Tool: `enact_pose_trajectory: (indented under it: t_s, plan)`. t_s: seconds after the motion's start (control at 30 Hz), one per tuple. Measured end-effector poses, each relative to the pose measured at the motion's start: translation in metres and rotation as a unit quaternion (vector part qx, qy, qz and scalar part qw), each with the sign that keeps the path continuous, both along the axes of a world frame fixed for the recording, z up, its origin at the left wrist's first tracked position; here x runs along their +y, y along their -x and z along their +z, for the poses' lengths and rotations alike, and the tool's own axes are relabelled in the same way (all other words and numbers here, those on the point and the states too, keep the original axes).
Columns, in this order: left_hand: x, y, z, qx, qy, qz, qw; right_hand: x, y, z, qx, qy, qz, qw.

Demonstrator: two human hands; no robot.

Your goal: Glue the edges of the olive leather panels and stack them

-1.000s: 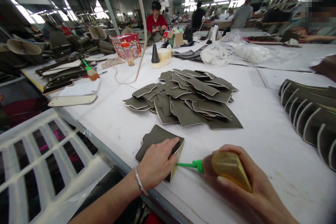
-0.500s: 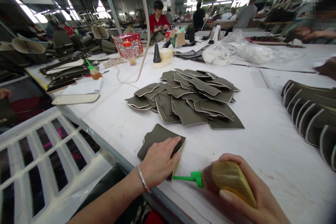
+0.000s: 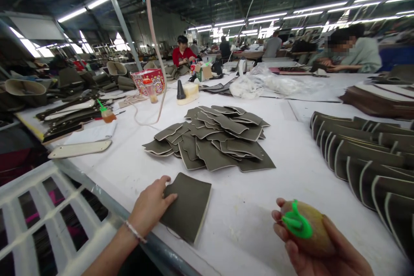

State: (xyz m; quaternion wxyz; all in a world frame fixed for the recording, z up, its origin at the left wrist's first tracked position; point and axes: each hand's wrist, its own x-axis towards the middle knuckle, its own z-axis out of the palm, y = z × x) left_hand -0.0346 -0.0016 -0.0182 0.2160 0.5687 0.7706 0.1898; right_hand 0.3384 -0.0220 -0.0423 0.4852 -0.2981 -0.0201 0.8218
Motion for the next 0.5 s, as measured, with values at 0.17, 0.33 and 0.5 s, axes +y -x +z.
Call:
enact_pose_trajectory:
  t_s: [0.17, 0.33, 0.5]
  plan:
    - [0.009, 0.003, 0.02, -0.336, 0.096, 0.045, 0.936, 0.002, 0.005, 0.019, -0.027, -0.048, -0.083, 0.995]
    - [0.009, -0.003, 0.047, -0.339, 0.071, 0.07, 0.935, -0.001, 0.017, 0.027, -0.2, -0.083, -0.177, 0.96]
    - [0.004, 0.004, 0.041, -0.375, 0.101, 0.079, 0.918, 0.005, -0.003, -0.005, -0.207, -0.083, -0.099, 0.97]
